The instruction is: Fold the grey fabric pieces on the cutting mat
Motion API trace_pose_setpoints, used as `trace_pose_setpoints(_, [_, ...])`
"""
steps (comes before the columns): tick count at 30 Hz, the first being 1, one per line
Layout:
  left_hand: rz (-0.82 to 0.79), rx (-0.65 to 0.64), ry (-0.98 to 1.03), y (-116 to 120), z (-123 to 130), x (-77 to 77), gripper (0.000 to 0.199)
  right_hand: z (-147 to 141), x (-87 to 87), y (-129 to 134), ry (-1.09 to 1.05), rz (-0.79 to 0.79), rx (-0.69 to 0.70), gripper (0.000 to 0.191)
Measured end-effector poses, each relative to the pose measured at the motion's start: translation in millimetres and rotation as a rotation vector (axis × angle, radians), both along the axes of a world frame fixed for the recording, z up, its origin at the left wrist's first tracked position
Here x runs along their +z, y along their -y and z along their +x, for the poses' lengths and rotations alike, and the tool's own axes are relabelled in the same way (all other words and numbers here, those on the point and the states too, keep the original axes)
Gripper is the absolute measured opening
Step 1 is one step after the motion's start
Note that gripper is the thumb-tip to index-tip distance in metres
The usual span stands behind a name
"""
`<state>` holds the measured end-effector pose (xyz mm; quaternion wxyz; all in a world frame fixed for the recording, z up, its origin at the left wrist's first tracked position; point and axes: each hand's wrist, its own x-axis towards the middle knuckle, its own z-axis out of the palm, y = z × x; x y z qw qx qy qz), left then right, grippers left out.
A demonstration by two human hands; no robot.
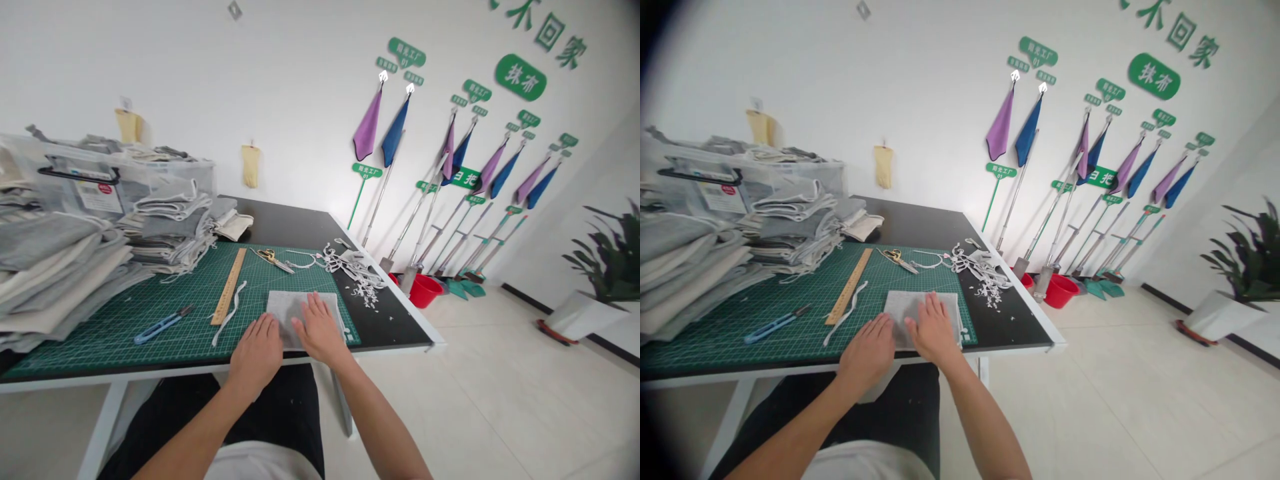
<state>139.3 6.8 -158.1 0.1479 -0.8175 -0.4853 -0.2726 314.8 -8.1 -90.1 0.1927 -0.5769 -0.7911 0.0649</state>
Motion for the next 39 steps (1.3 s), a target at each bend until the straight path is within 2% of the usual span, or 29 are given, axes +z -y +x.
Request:
trace_pose_setpoints(1, [0.007,0.003,0.001,0.1,-0.4,-0.7,0.038,-1.1,0.9,-1.2,0.015,-0.016,-0.028,0.061])
trace_pose_setpoints(2, [0.016,0.003,0.004,0.4,-0.8,-1.4,0.038,-1.9,1.7,-2.1,0.019,-0.059,0.034,0.061])
trace_pose_setpoints(4, [0.032,-0.005,0.01,1.2,-1.5,-2.6,0.037,-3.0,2.8,-2.5,0.007,-0.127,0.281,0.054])
trace_pose_setpoints(5, [0.036,-0.007,0.016,1.7,-1.7,-3.0,0.037,-3.6,3.2,-1.8,-0.004,-0.107,0.326,0.051])
trace_pose_setpoints(6, [0.038,-0.002,0.024,2.4,-1.9,-3.2,0.037,-4.5,3.2,-0.7,-0.011,-0.071,0.278,0.05])
trace_pose_setpoints(8, [0.036,0.014,0.042,3.7,-1.9,-3.6,0.037,-6.8,2.8,2.7,0.002,-0.016,0.072,0.055])
trace_pose_setpoints(9, [0.035,0.019,0.049,4.3,-1.9,-4.0,0.037,-8.1,2.4,4.7,0.018,-0.029,0.042,0.059])
trace_pose_setpoints(10, [0.036,0.023,0.059,4.8,-1.9,-4.9,0.037,-9.3,2.2,6.6,0.029,-0.065,0.097,0.062])
trace_pose_setpoints(12, [0.049,0.02,0.087,5.9,-2.4,-8.3,0.038,-11.1,1.6,9.1,0.032,-0.109,0.297,0.058])
trace_pose_setpoints(13, [0.065,0.02,0.108,6.5,-2.8,-11.1,0.037,-11.7,1.0,9.0,0.027,-0.081,0.318,0.056])
trace_pose_setpoints(14, [0.086,0.021,0.132,7.2,-3.4,-14.6,0.037,-12.2,-0.2,8.0,0.022,-0.035,0.256,0.055])
trace_pose_setpoints(17, [0.167,0.014,0.178,10.2,-6.1,-30.3,0.049,-15.8,-9.1,1.2,0.049,0.051,-0.115,0.065])
trace_pose_setpoints(18, [0.196,0.007,0.18,11.2,-7.2,-37.2,0.055,-18.5,-13.0,-0.3,0.064,0.035,-0.18,0.069])
trace_pose_setpoints(20, [0.257,-0.006,0.18,12.7,-9.8,-52.8,0.064,-26.9,-19.0,1.7,0.076,-0.011,-0.205,0.075])
trace_pose_setpoints(22, [0.318,-0.009,0.191,13.0,-12.8,-69.2,0.058,-37.9,-17.9,11.6,0.059,-0.031,-0.097,0.079])
trace_pose_setpoints(23, [0.338,-0.004,0.192,12.9,-14.5,-77.4,0.052,-43.2,-14.1,18.5,0.04,-0.042,0.019,0.078])
trace_pose_setpoints(25, [0.371,0.024,0.17,12.2,-18.2,-92.9,0.044,-50.8,-2.2,31.6,-0.008,-0.077,0.367,0.072])
trace_pose_setpoints(26, [0.38,0.037,0.146,11.5,-19.9,-100.2,0.044,-52.6,4.0,35.9,-0.038,-0.078,0.489,0.066])
trace_pose_setpoints(27, [0.386,0.047,0.123,10.7,-21.4,-107.2,0.044,-53.0,8.7,37.7,-0.063,-0.059,0.542,0.063])
trace_pose_setpoints(28, [0.396,0.051,0.113,9.5,-22.5,-113.8,0.044,-52.5,11.2,36.8,-0.08,-0.02,0.513,0.061])
trace_pose_setpoints(29, [0.409,0.044,0.123,8.1,-23.2,-119.8,0.045,-51.5,10.8,33.5,-0.086,0.03,0.419,0.063])
trace_pose_setpoints(31, [0.41,0.018,0.186,4.8,-23.3,-130.3,0.047,-49.8,2.4,22.6,-0.07,0.109,0.148,0.073])
trace_pose_setpoints(33, [0.39,0.013,0.253,2.0,-22.8,-137.8,0.049,-50.4,-10.1,13.4,-0.042,0.105,-0.073,0.078])
trace_pose_setpoints(34, [0.381,0.018,0.266,1.1,-22.7,-140.4,0.048,-51.5,-14.7,12.0,-0.032,0.082,-0.132,0.077])
trace_pose_setpoints(35, [0.379,0.024,0.261,0.6,-23.0,-142.0,0.047,-53.0,-16.9,13.2,-0.022,0.054,-0.124,0.074])
trace_pose_setpoints(36, [0.387,0.027,0.238,0.7,-23.7,-142.9,0.044,-54.5,-16.1,16.9,-0.011,0.022,-0.039,0.071])
trace_pose_setpoints(37, [0.403,0.024,0.209,1.0,-24.7,-143.1,0.041,-55.6,-12.5,22.2,-0.001,-0.007,0.116,0.066])
trace_pose_setpoints(39, [0.429,0.003,0.151,2.2,-27.0,-141.4,0.037,-56.7,-0.9,33.4,0.01,-0.06,0.513,0.058])
